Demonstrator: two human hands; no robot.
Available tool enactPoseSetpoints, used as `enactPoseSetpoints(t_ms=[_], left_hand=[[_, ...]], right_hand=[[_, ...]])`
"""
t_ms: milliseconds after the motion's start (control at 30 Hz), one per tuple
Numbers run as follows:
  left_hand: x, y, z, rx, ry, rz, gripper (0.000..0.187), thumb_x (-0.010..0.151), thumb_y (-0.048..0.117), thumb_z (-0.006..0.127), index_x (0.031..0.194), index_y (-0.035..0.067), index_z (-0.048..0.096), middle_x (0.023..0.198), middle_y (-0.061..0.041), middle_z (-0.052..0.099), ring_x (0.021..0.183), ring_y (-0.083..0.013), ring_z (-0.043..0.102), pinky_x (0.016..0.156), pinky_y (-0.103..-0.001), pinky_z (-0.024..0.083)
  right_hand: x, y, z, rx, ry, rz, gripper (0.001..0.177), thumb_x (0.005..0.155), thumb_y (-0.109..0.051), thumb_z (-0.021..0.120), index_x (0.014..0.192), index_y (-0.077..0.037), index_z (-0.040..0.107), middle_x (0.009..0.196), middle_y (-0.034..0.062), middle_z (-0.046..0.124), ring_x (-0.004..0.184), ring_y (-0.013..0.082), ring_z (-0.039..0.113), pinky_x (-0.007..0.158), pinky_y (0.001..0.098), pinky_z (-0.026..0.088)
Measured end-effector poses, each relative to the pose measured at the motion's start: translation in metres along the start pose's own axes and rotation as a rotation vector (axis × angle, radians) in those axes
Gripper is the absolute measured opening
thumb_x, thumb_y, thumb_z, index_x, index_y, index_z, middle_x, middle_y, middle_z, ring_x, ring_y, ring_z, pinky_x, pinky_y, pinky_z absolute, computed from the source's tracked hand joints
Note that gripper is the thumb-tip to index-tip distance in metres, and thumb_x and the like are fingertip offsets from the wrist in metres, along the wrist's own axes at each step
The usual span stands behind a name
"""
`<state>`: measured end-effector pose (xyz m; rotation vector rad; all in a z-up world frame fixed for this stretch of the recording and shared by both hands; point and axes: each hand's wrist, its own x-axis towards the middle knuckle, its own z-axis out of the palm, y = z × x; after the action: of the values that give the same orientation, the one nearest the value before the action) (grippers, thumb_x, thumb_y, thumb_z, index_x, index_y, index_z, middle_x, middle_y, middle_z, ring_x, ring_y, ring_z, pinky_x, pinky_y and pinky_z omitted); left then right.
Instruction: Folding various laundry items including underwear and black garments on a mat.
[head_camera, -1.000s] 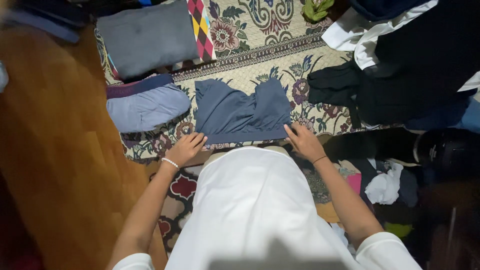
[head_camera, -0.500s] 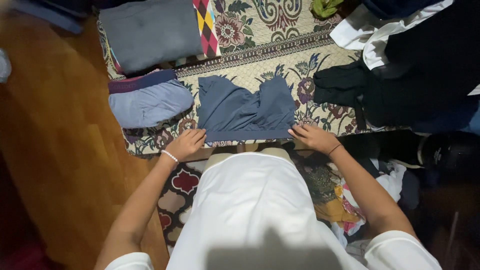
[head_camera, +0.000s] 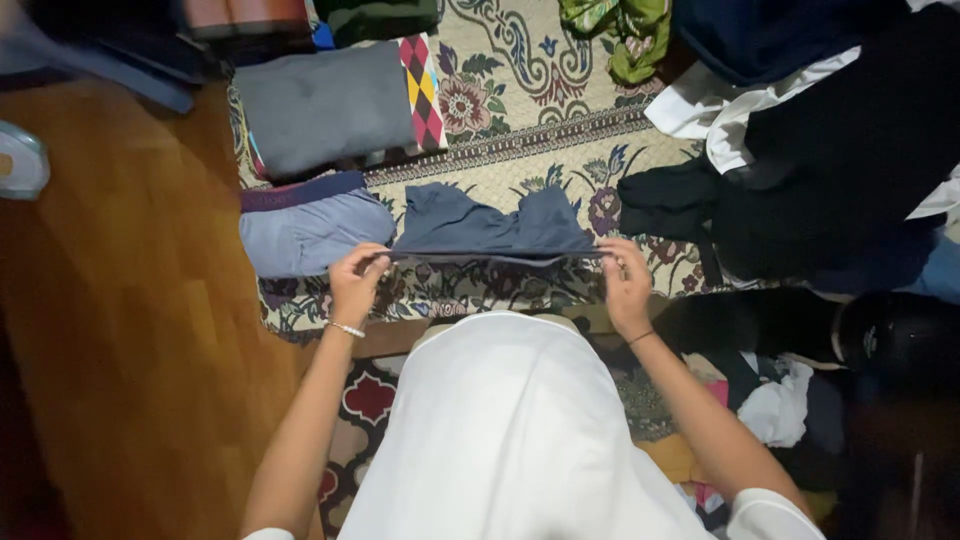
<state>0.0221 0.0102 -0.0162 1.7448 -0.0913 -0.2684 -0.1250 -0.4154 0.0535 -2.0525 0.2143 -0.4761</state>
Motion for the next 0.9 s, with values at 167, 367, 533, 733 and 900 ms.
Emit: enactPoseSetpoints(t_ms=[167, 367, 533, 733, 900], left_hand=[[0.025, 0.072, -0.003, -0.273, 0.121, -0.048, 0.011, 0.091, -0.003, 0.073, 0.1, 0.003, 0.075, 0.105, 0.0, 0.069, 0.089, -0.0064, 0.061, 0.078, -0.021, 0.051], [0.026, 0.227, -0.028, -0.123, 0.081, 0.595, 0.008, 0.097, 0.003, 0.074, 0.096, 0.008, 0.067, 0.095, -0.002, 0.069, 0.089, -0.0155, 0.056, 0.084, -0.031, 0.046], [0.049, 0.343, -0.004, -0.323, 0.045, 1.012, 0.023, 0.089, 0.023, 0.077, 0.087, 0.021, 0.053, 0.077, 0.009, 0.067, 0.073, -0.0089, 0.053, 0.084, -0.037, 0.043], [0.081, 0.389, 0.081, -0.358, -0.456, 0.953, 0.006, 0.089, 0.021, 0.069, 0.088, 0.019, 0.075, 0.086, 0.003, 0.069, 0.082, -0.0175, 0.055, 0.084, -0.038, 0.044], [0.095, 0.351, 0.117, -0.566, -0.566, 0.764, 0.013, 0.089, 0.002, 0.079, 0.091, 0.015, 0.075, 0.089, 0.001, 0.068, 0.084, -0.0166, 0.043, 0.08, -0.032, 0.036]], right_hand=[[0.038, -0.046, -0.013, 0.303, 0.204, 0.086, 0.007, 0.108, 0.0, 0.053, 0.11, 0.0, 0.059, 0.116, 0.0118, 0.066, 0.108, 0.0182, 0.063, 0.102, 0.0313, 0.05], [0.053, -0.119, -0.073, 0.275, 0.405, -0.205, 0.006, 0.106, -0.006, 0.061, 0.111, -0.004, 0.057, 0.102, 0.0095, 0.064, 0.092, 0.0181, 0.062, 0.087, 0.0323, 0.053], [0.069, -0.243, -0.119, 0.17, 0.533, -0.434, 0.02, 0.094, -0.022, 0.072, 0.094, -0.016, 0.053, 0.09, -0.0051, 0.052, 0.074, 0.0077, 0.055, 0.068, 0.0311, 0.052], [0.166, -0.302, -0.059, 0.102, -0.138, -0.682, 0.015, 0.093, -0.02, 0.072, 0.104, -0.011, 0.079, 0.096, 0.0016, 0.065, 0.086, 0.0189, 0.059, 0.081, 0.0315, 0.045], [0.172, -0.278, -0.02, 0.385, -0.047, -0.577, 0.017, 0.09, -0.005, 0.081, 0.105, -0.008, 0.075, 0.099, 0.0039, 0.068, 0.09, 0.0195, 0.061, 0.077, 0.0296, 0.048]])
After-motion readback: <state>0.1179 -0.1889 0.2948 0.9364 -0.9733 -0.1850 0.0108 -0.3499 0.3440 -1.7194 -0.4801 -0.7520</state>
